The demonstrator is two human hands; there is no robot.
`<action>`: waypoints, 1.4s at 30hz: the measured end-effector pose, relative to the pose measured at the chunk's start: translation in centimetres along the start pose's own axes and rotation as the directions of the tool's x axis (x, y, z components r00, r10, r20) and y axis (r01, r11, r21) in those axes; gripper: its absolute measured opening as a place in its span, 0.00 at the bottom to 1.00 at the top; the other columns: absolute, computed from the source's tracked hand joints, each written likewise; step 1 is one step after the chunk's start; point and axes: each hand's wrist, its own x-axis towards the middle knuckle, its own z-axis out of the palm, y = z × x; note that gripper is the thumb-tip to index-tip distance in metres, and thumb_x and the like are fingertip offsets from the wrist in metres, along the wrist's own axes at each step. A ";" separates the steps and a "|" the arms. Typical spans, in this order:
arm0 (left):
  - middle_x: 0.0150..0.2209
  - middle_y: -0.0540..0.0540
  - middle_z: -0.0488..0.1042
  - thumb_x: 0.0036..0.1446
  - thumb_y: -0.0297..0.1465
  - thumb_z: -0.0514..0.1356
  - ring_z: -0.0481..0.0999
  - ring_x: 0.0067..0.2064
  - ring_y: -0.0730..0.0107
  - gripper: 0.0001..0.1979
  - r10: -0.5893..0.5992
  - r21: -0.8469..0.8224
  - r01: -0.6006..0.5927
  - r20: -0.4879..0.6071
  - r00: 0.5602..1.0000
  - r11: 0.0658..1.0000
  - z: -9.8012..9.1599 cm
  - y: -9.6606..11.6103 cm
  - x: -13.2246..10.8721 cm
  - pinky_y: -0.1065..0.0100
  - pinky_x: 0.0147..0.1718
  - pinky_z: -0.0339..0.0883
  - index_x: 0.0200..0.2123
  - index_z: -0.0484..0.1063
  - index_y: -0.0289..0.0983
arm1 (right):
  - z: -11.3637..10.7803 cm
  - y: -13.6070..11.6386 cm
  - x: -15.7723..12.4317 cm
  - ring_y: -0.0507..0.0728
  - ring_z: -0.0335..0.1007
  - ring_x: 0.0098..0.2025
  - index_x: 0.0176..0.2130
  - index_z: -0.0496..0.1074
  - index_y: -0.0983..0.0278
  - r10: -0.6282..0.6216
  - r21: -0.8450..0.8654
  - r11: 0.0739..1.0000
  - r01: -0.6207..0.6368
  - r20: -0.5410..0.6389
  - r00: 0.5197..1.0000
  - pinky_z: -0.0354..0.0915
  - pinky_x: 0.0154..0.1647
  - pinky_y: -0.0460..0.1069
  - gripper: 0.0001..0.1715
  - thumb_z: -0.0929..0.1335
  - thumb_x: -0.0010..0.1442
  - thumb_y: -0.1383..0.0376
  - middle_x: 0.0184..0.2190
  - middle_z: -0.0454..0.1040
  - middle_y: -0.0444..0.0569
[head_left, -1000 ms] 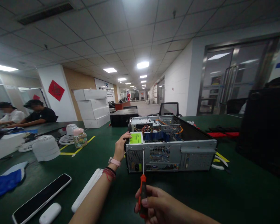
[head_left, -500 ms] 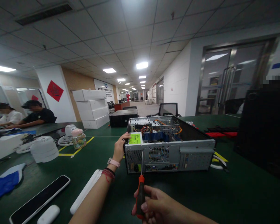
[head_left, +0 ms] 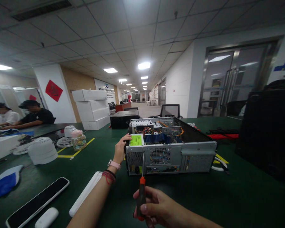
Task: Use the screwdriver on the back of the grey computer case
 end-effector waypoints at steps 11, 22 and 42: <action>0.47 0.41 0.74 0.59 0.34 0.44 0.66 0.57 0.60 0.18 -0.005 0.015 0.005 -0.006 1.000 1.000 0.1 0.5 0.1 0.56 0.58 0.55 0.34 0.73 0.35 | 0.3 -0.3 -0.2 0.45 0.58 0.22 0.42 0.63 0.65 0.022 -0.054 0.998 -0.025 -0.059 0.998 0.53 0.23 0.44 0.30 0.74 0.43 0.58 0.28 0.70 0.43; 0.48 0.41 0.74 0.60 0.34 0.45 0.67 0.57 0.60 0.18 -0.007 0.023 0.007 -0.014 1.000 1.000 0.2 0.5 0.1 0.57 0.57 0.56 0.34 0.73 0.35 | 0.0 0.1 0.1 0.46 0.57 0.22 0.37 0.61 0.64 -0.022 -0.123 0.992 0.015 -0.055 0.998 0.54 0.21 0.43 0.31 0.75 0.40 0.51 0.25 0.63 0.39; 0.48 0.41 0.73 0.60 0.34 0.44 0.66 0.57 0.61 0.18 -0.009 0.024 0.009 -0.007 1.000 1.000 0.2 0.6 0.1 0.58 0.57 0.56 0.34 0.73 0.35 | 0.1 0.0 -0.2 0.45 0.58 0.18 0.40 0.58 0.64 0.081 -0.026 0.996 -0.082 -0.032 0.996 0.47 0.21 0.44 0.25 0.70 0.47 0.57 0.25 0.72 0.44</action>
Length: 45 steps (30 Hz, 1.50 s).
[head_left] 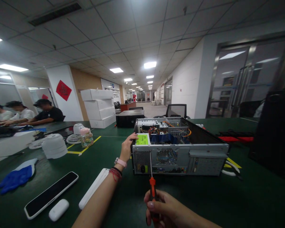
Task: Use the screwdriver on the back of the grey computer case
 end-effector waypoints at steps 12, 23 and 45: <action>0.48 0.41 0.74 0.59 0.34 0.45 0.67 0.56 0.60 0.18 -0.008 -0.013 0.008 -0.007 1.000 1.000 0.1 0.1 -0.1 0.58 0.57 0.57 0.33 0.73 0.35 | -0.2 -0.2 0.0 0.47 0.66 0.24 0.48 0.59 0.65 -0.030 0.047 0.999 0.026 0.069 0.997 0.57 0.28 0.45 0.33 0.72 0.45 0.63 0.33 0.74 0.48; 0.48 0.41 0.73 0.60 0.34 0.45 0.66 0.56 0.60 0.18 0.019 -0.044 -0.019 -0.004 1.000 0.999 0.0 -0.4 0.0 0.58 0.57 0.56 0.34 0.74 0.35 | -0.5 0.2 0.2 0.48 0.66 0.23 0.41 0.60 0.65 -0.100 -0.119 0.988 0.101 0.018 0.995 0.60 0.23 0.44 0.31 0.73 0.44 0.54 0.27 0.72 0.45; 0.47 0.41 0.74 0.60 0.35 0.44 0.67 0.56 0.61 0.20 0.014 0.014 -0.014 -0.004 1.000 1.000 0.0 -0.3 0.0 0.59 0.57 0.56 0.34 0.74 0.35 | -0.4 -0.4 0.2 0.47 0.58 0.15 0.37 0.55 0.61 -0.035 -0.136 0.990 0.037 0.021 0.999 0.50 0.14 0.42 0.26 0.64 0.52 0.44 0.20 0.70 0.43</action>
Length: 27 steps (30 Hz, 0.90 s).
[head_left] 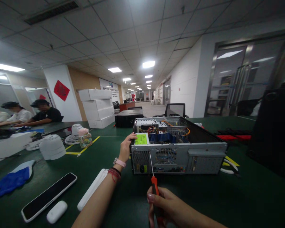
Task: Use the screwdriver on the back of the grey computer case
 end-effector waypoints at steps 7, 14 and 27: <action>0.48 0.41 0.73 0.60 0.35 0.45 0.65 0.58 0.60 0.18 -0.014 -0.035 0.014 0.016 1.000 0.999 0.0 0.1 -0.1 0.57 0.58 0.54 0.35 0.73 0.35 | 0.1 -0.5 -0.5 0.44 0.56 0.17 0.37 0.59 0.62 0.062 0.229 0.972 -0.054 -0.030 0.998 0.41 0.18 0.42 0.24 0.70 0.47 0.53 0.20 0.69 0.40; 0.49 0.41 0.73 0.60 0.36 0.45 0.65 0.58 0.59 0.19 -0.022 -0.032 0.023 0.022 1.000 0.999 -0.1 -0.1 -0.2 0.56 0.58 0.54 0.35 0.73 0.35 | -0.7 -0.3 -0.1 0.47 0.66 0.26 0.42 0.65 0.68 0.047 0.280 0.957 -0.068 0.080 0.996 0.50 0.27 0.42 0.28 0.67 0.37 0.68 0.31 0.76 0.50; 0.49 0.41 0.73 0.59 0.36 0.46 0.66 0.57 0.58 0.18 -0.034 -0.057 0.035 0.010 0.999 0.998 0.0 0.0 -0.2 0.57 0.57 0.55 0.34 0.74 0.35 | -1.0 -1.3 -0.9 0.47 0.68 0.27 0.46 0.64 0.69 0.024 0.127 0.992 -0.022 -0.016 1.000 0.56 0.30 0.43 0.41 0.77 0.36 0.57 0.29 0.74 0.47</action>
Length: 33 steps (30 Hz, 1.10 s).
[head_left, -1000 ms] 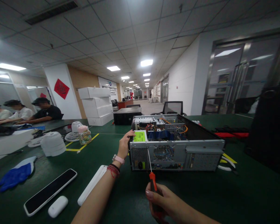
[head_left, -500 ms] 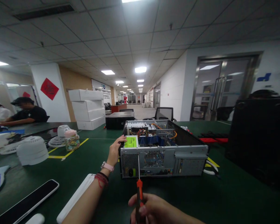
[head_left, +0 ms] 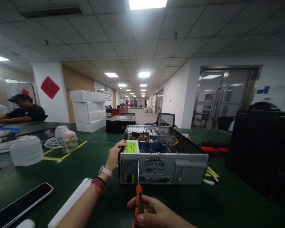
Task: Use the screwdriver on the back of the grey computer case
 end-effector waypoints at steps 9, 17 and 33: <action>0.48 0.40 0.73 0.59 0.35 0.45 0.66 0.57 0.60 0.18 -0.007 0.006 0.007 -0.003 1.000 1.000 0.0 -0.2 0.1 0.57 0.59 0.53 0.35 0.73 0.35 | 0.2 0.7 0.1 0.45 0.64 0.25 0.40 0.63 0.66 -0.038 0.063 0.997 0.039 -0.012 0.999 0.53 0.27 0.43 0.35 0.77 0.37 0.56 0.25 0.69 0.40; 0.49 0.41 0.73 0.59 0.35 0.45 0.67 0.56 0.61 0.18 -0.010 0.012 0.010 -0.012 1.000 1.000 0.2 -0.2 0.2 0.58 0.58 0.54 0.34 0.74 0.35 | -0.3 0.9 0.7 0.43 0.53 0.18 0.33 0.62 0.64 -0.051 -0.135 0.990 0.052 0.011 0.999 0.44 0.21 0.43 0.32 0.73 0.40 0.46 0.20 0.66 0.38; 0.48 0.41 0.73 0.59 0.35 0.45 0.67 0.56 0.60 0.18 0.001 0.001 -0.001 -0.008 1.000 1.000 0.1 -0.1 0.1 0.58 0.58 0.54 0.34 0.74 0.35 | -0.3 1.5 0.8 0.46 0.63 0.27 0.30 0.61 0.64 -0.009 -0.007 1.000 0.009 -0.018 1.000 0.51 0.27 0.42 0.27 0.76 0.39 0.54 0.24 0.68 0.41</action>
